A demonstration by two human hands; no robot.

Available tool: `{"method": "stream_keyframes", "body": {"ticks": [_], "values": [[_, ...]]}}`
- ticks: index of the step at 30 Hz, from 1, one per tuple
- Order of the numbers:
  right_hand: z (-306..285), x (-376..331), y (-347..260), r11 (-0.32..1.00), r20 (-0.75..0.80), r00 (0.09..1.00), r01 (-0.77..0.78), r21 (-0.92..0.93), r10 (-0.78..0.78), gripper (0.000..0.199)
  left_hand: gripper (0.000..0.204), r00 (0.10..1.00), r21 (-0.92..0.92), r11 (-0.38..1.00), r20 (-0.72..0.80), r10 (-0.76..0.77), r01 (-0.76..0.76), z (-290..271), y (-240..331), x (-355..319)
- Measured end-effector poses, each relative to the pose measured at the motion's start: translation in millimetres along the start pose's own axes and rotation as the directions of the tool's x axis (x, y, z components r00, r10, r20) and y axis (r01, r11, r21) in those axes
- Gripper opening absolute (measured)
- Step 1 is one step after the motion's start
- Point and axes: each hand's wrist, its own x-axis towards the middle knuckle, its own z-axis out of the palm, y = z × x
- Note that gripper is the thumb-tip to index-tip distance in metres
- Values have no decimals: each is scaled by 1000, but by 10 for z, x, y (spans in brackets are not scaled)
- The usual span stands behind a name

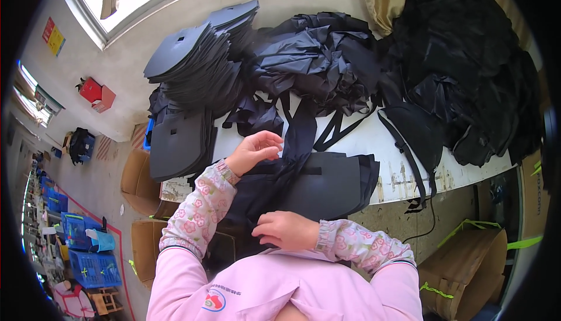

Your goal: Inspecting, folding, and stacking black fabric panels with foam inserts in a manufacturing facility.

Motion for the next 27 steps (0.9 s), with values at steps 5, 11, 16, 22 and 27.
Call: {"method": "stream_keyframes", "body": {"ticks": [5, 11, 16, 22, 27], "values": [[-907, 58, -263, 993, -343, 939, 17, 119, 25, 23, 44, 873, -260, 964, 456, 175, -57, 117, 328, -329], [-1916, 396, -717, 998, -599, 799, -64, -8, 46, 31, 32, 906, 158, 899, -51, 421, -409, 266, 656, -290], [-2261, 646, -1225, 993, -664, 747, 50, 110, 36, 36, 30, 366, 455, 632, -544, 755, -627, 366, 924, -103], [-2307, 979, -1338, 955, -471, 839, 296, -21, -270, 58, 88, 474, 458, 496, -173, 863, -738, 698, 828, -272], [-2043, 1205, -1517, 774, -408, 708, 314, -550, -577, 39, 59, 576, 618, 631, -329, 749, -468, 583, 524, -91]]}}
